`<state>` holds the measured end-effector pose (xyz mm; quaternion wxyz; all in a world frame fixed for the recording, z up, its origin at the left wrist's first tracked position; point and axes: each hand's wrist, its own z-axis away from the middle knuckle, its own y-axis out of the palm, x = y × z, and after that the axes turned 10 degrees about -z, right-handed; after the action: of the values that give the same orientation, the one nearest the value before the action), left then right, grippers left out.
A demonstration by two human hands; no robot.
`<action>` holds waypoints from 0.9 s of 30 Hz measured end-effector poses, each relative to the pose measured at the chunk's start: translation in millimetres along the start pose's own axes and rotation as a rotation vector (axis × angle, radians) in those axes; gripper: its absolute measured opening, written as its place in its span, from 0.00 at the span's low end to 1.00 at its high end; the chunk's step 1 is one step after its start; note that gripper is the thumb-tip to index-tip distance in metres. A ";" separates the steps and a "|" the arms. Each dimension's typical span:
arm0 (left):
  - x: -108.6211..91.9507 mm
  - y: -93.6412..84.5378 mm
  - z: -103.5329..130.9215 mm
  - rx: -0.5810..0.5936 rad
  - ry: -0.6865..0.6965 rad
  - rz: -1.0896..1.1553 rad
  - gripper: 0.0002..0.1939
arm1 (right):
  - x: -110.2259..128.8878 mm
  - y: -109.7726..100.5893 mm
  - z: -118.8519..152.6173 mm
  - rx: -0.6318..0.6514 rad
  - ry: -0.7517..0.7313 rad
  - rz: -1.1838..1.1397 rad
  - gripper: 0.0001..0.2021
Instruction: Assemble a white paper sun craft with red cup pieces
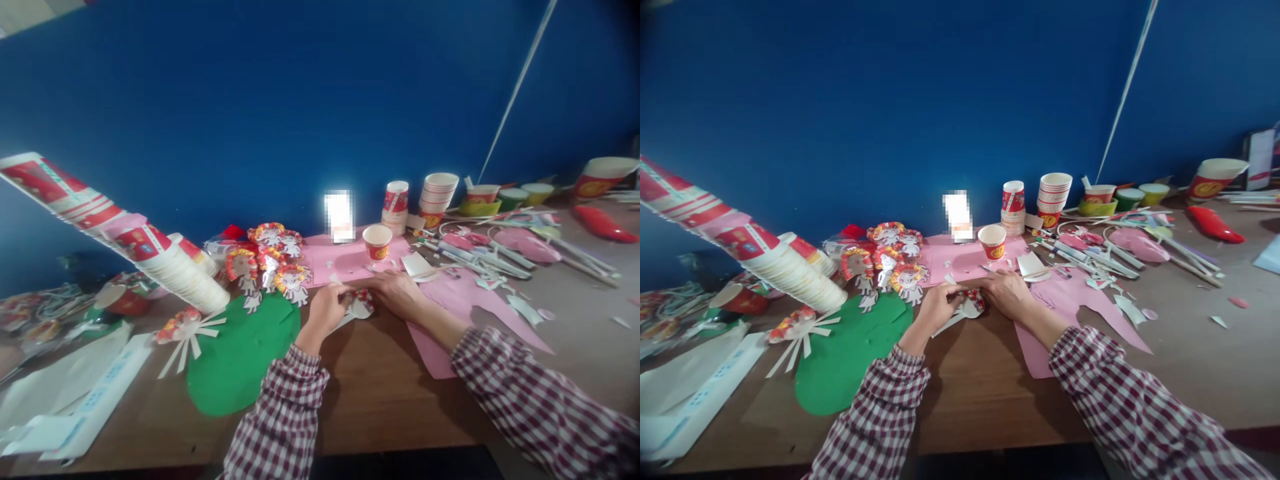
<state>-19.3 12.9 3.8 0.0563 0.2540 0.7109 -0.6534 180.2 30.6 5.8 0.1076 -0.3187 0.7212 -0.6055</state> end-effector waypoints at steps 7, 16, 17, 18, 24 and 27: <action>3.3 4.7 0.1 -0.073 -0.040 0.037 0.12 | 1.4 2.2 1.4 -0.017 -0.004 -0.011 0.18; -0.1 2.5 1.4 -0.231 -0.045 -0.105 0.09 | -2.3 2.5 -0.4 -0.022 0.050 0.023 0.14; -2.6 1.2 2.6 -0.251 -0.044 -0.133 0.10 | -3.2 3.1 -0.4 -0.041 0.053 0.018 0.14; -5.5 0.2 3.9 -0.265 -0.041 -0.157 0.10 | -4.0 3.7 -0.2 -0.065 0.055 0.011 0.13; -18.6 0.3 11.6 -0.150 0.001 -0.307 0.12 | -8.0 8.8 -0.7 -0.133 0.036 0.022 0.11; -18.7 -0.3 13.8 -0.103 0.000 -0.365 0.15 | -10.6 11.1 -1.8 -0.119 -0.002 0.036 0.12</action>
<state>-6.8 -5.7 9.8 -0.0501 0.1176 0.7777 -0.6155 183.8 39.0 -6.7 0.1003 -0.3121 0.7616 -0.5590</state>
